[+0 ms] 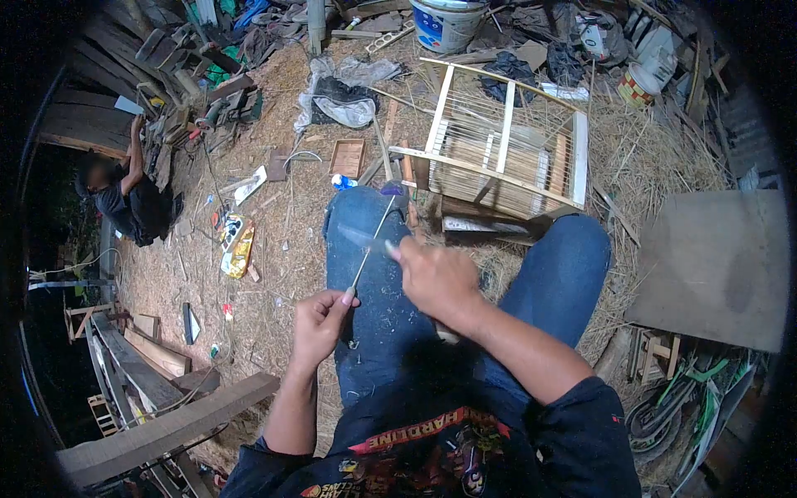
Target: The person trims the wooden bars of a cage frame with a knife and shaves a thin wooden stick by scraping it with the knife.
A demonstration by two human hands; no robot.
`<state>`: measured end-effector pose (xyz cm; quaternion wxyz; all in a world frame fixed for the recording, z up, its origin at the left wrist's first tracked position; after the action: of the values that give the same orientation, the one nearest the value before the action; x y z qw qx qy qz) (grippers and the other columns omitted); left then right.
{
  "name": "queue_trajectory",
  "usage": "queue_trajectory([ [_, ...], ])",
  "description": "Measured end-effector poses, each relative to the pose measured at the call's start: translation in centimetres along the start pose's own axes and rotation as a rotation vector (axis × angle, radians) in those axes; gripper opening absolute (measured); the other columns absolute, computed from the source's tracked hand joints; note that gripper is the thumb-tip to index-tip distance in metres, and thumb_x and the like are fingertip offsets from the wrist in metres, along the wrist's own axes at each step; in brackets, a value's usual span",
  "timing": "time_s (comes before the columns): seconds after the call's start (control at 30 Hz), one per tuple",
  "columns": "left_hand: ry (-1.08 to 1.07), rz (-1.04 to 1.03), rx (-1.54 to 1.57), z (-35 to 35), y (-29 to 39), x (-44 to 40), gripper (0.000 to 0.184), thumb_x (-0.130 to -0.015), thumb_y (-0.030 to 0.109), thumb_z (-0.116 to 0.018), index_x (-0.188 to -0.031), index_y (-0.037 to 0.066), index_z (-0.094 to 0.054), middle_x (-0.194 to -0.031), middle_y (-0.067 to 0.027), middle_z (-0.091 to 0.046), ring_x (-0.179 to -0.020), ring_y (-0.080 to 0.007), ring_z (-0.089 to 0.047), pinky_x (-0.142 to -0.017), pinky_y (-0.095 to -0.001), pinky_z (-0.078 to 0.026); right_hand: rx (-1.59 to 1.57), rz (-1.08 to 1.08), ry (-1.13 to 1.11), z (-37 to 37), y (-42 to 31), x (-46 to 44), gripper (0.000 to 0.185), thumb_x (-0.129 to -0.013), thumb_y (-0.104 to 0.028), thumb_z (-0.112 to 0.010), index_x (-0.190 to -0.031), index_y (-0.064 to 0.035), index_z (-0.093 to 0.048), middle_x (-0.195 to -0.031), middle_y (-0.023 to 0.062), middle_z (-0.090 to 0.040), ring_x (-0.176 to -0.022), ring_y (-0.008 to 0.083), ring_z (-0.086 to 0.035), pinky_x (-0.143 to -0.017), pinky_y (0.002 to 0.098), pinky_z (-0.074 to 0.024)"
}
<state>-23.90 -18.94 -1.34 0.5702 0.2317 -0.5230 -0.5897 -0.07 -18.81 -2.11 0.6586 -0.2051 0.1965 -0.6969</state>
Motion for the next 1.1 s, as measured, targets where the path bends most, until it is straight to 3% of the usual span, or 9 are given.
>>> queue_trajectory([
  [0.07, 0.029, -0.121, -0.157, -0.2, 0.9, 0.1, 0.027, -0.105, 0.019, -0.067, -0.093, -0.004, -0.077, -0.064, 0.0048, -0.058, -0.056, -0.004, -0.046, -0.051, -0.025, -0.034, -0.048, 0.151, 0.138, -0.9, 0.0, 1.3, 0.023, -0.104, -0.027, -0.058, -0.092, -0.0083, -0.061, -0.067, 0.0159, -0.069, -0.057, 0.0398, -0.069, -0.048, 0.0537, -0.0527],
  [0.23, 0.048, -0.114, -0.188, -0.6, 1.5, 0.1, 0.025, -0.103, 0.017, -0.068, -0.092, -0.003, -0.077, -0.065, 0.0013, -0.062, -0.059, -0.0058, -0.051, -0.053, -0.0267, -0.039, -0.014, -0.028, -0.04, 0.3, -0.5, 0.7, 0.019, -0.103, -0.026, -0.057, -0.093, -0.0099, -0.062, -0.069, 0.0148, -0.07, -0.058, 0.0374, -0.07, -0.049, 0.0537, -0.0529],
  [0.37, 0.061, -0.143, -0.217, -0.6, 0.8, -0.2, 0.024, -0.103, 0.016, -0.069, -0.093, -0.004, -0.077, -0.064, -0.003, -0.065, -0.06, -0.0066, -0.054, -0.054, -0.0285, -0.042, -0.054, 0.209, 0.05, -1.3, -0.9, 2.3, 0.014, -0.101, -0.023, -0.057, -0.095, -0.0113, -0.06, -0.066, 0.0134, -0.069, -0.056, 0.0348, -0.07, -0.049, 0.0531, -0.0537],
  [0.43, 0.051, -0.127, -0.227, -0.6, 1.4, 0.0, 0.024, -0.103, 0.016, -0.069, -0.093, -0.004, -0.077, -0.064, -0.0033, -0.065, -0.061, -0.0068, -0.054, -0.054, -0.0287, -0.042, -0.017, 0.011, 0.084, -0.1, -0.2, 0.8, 0.016, -0.102, -0.023, -0.057, -0.093, -0.0106, -0.06, -0.066, 0.0135, -0.068, -0.055, 0.0348, -0.069, -0.048, 0.0526, -0.0536],
  [0.53, 0.052, -0.122, -0.247, -0.5, 1.5, 0.0, 0.024, -0.103, 0.016, -0.069, -0.093, -0.004, -0.077, -0.064, -0.0036, -0.064, -0.06, -0.007, -0.054, -0.054, -0.029, -0.042, 0.05, 0.026, -0.02, -0.6, -1.1, 1.8, 0.018, -0.102, -0.024, -0.057, -0.09, -0.0102, -0.061, -0.066, 0.0138, -0.068, -0.054, 0.0347, -0.069, -0.047, 0.0517, -0.0532],
  [0.83, 0.066, -0.178, -0.249, -0.8, 1.6, -0.1, 0.024, -0.103, 0.017, -0.068, -0.093, -0.003, -0.077, -0.062, -0.0044, -0.062, -0.059, -0.0072, -0.052, -0.053, -0.0294, -0.04, -0.029, 0.197, 0.102, -1.5, -1.4, 3.1, 0.017, -0.1, -0.022, -0.06, -0.089, -0.0092, -0.062, -0.067, 0.0134, -0.069, -0.056, 0.035, -0.07, -0.046, 0.0506, -0.053],
  [0.93, 0.064, -0.184, -0.24, -0.8, 1.5, -0.3, 0.024, -0.103, 0.017, -0.067, -0.093, -0.003, -0.077, -0.061, -0.0041, -0.061, -0.058, -0.0071, -0.051, -0.053, -0.0293, -0.04, 0.021, 0.033, 0.11, -0.8, 0.0, 1.6, 0.016, -0.098, -0.02, -0.062, -0.087, -0.0088, -0.061, -0.067, 0.0135, -0.069, -0.056, 0.0355, -0.069, -0.047, 0.0499, -0.0526],
  [0.97, 0.063, -0.19, -0.24, -0.7, 1.6, -0.2, 0.024, -0.103, 0.018, -0.067, -0.093, -0.002, -0.077, -0.061, -0.0039, -0.061, -0.058, -0.0071, -0.051, -0.053, -0.0292, -0.04, -0.013, 0.081, 0.238, -1.2, 0.3, 1.6, 0.017, -0.098, -0.019, -0.062, -0.085, -0.0085, -0.061, -0.066, 0.0129, -0.068, -0.055, 0.0342, -0.069, -0.045, 0.0497, -0.0512],
  [1.1, 0.058, -0.183, -0.234, -0.9, 1.4, -0.5, 0.027, -0.104, 0.02, -0.068, -0.092, -0.002, -0.077, -0.061, -0.0013, -0.059, -0.058, -0.0061, -0.049, -0.052, -0.0286, -0.038, -0.066, 0.215, 0.117, -1.8, -1.2, 3.6, 0.018, -0.099, -0.021, -0.06, -0.086, -0.0084, -0.061, -0.066, 0.0122, -0.068, -0.056, 0.0334, -0.07, -0.045, 0.0489, -0.0512],
])
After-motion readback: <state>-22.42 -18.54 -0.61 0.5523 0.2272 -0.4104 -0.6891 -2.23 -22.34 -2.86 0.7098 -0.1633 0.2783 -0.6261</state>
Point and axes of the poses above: each hand's wrist, its own x-axis away from the middle knuckle, its own z-axis out of the back of the hand, y = z × x, the point moved 2 cm from there along -x, towards the middle knuckle
